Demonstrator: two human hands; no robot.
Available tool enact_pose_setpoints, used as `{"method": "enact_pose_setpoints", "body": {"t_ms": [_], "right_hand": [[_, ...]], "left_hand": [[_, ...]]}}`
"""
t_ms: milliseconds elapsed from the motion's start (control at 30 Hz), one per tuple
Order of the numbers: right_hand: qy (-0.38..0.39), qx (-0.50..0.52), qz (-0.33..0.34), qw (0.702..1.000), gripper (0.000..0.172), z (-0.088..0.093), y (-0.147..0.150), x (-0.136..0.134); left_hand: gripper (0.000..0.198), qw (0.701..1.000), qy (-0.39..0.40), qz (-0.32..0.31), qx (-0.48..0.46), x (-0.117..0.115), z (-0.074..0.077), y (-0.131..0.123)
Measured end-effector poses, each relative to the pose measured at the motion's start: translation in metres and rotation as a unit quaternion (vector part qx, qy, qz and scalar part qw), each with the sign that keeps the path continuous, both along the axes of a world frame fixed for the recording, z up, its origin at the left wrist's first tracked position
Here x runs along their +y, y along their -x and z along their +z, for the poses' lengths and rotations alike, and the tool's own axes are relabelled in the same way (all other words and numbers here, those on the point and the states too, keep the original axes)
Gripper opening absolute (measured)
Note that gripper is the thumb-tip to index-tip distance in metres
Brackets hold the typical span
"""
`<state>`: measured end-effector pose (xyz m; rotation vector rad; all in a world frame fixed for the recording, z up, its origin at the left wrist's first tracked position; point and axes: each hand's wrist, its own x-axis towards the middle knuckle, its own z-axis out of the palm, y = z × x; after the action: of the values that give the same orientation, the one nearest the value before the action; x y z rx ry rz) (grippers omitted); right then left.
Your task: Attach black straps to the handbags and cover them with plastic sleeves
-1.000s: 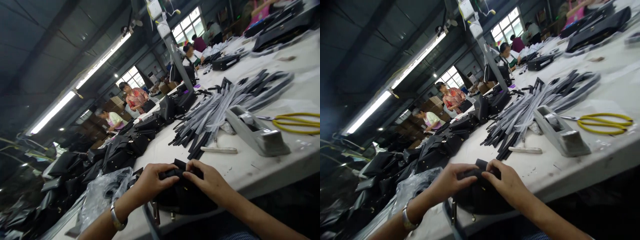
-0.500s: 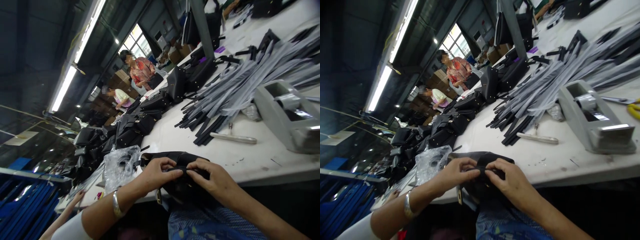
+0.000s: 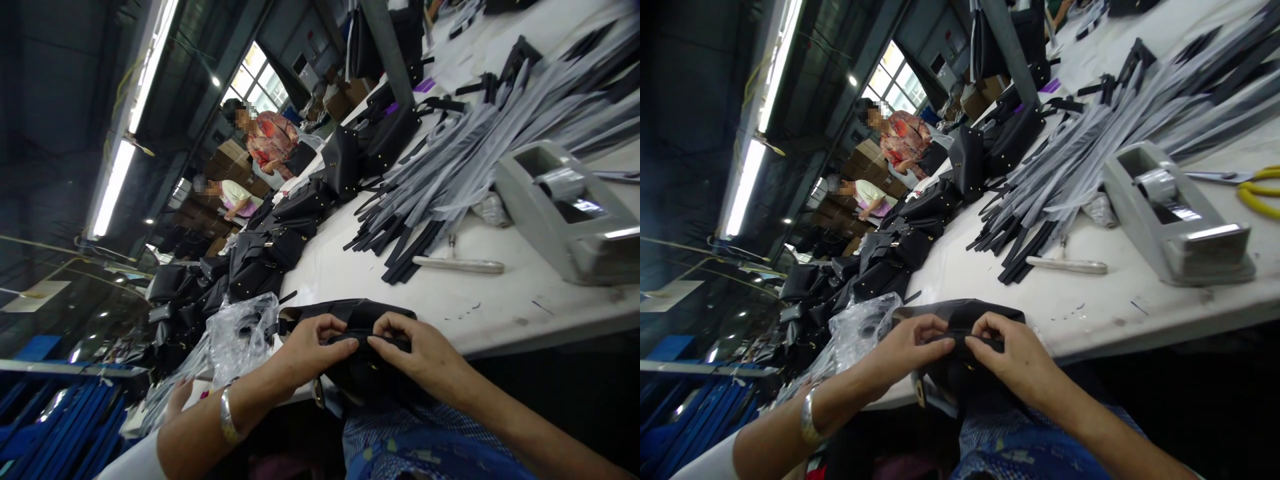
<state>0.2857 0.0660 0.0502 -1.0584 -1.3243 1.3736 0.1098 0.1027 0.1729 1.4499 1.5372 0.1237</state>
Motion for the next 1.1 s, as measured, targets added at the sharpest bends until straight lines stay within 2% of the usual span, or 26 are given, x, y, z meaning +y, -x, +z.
{"method": "enact_pose_setpoints", "body": {"t_ms": [200, 500, 733, 933, 1100], "right_hand": [[0.009, -0.002, -0.001, 1.000, 0.019, 0.000, 0.002, 0.002], [0.014, -0.017, -0.006, 1.000, 0.021, 0.003, 0.000, 0.006], [-0.010, -0.011, -0.015, 1.000, 0.018, -0.004, -0.001, 0.006], [-0.006, -0.018, -0.025, 1.000, 0.017, -0.001, 0.003, -0.004], [-0.020, -0.016, -0.055, 0.998, 0.014, 0.001, 0.009, -0.010]], "left_hand": [[0.039, 0.999, -0.032, 0.000, 0.030, -0.001, -0.001, -0.002], [0.034, 0.997, -0.022, 0.067, -0.003, -0.001, -0.003, -0.010], [0.040, 0.998, -0.013, 0.057, -0.010, -0.001, -0.009, -0.009], [0.040, 0.999, -0.004, 0.038, -0.007, -0.003, -0.006, -0.006], [0.040, 0.999, -0.032, 0.009, 0.007, -0.005, -0.009, -0.002]]}}
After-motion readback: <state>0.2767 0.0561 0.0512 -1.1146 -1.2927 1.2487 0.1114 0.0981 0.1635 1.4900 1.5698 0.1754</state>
